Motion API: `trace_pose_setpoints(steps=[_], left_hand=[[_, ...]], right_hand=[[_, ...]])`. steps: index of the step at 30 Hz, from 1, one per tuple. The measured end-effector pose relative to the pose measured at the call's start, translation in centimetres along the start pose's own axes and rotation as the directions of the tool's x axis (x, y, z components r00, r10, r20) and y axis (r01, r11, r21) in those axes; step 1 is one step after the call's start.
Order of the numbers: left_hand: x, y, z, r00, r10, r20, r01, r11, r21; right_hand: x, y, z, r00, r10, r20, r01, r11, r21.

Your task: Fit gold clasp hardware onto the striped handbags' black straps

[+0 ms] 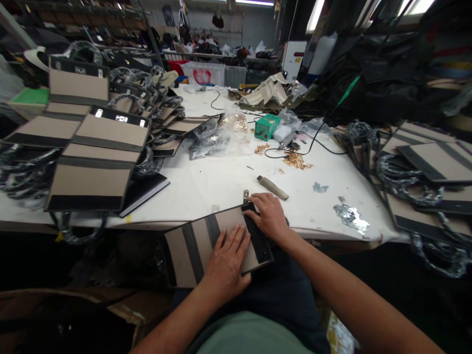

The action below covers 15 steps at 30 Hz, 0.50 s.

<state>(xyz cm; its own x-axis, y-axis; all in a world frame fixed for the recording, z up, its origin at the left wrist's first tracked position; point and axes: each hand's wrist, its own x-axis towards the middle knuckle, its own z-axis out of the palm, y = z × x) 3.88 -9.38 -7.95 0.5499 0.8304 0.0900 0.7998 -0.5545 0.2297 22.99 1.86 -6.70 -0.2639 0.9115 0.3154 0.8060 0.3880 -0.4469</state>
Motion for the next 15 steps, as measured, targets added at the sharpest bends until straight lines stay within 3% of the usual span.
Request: trace_pose_setpoints(steps=[3, 6, 15], left_hand=[[0.4, 0.0, -0.7, 0.999, -0.001, 0.033, 0.001, 1.0, -0.007], [0.7, 0.0, -1.0, 0.999, -0.011, 0.037, 0.011, 1.0, -0.009], [1.2, -0.4, -1.3, 0.998, 0.038, 0.046, -0.037, 0.999, -0.012]], right_hand=[[-0.9, 0.7, -0.2, 0.989, -0.136, -0.06, 0.138, 0.99, 0.029], [-2.2, 1.5, -0.6, 0.98, -0.199, -0.002, 0.199, 0.976, 0.087], [-3.4, 1.4, -1.1, 0.987, 0.036, 0.154, -0.055, 0.991, 0.119]])
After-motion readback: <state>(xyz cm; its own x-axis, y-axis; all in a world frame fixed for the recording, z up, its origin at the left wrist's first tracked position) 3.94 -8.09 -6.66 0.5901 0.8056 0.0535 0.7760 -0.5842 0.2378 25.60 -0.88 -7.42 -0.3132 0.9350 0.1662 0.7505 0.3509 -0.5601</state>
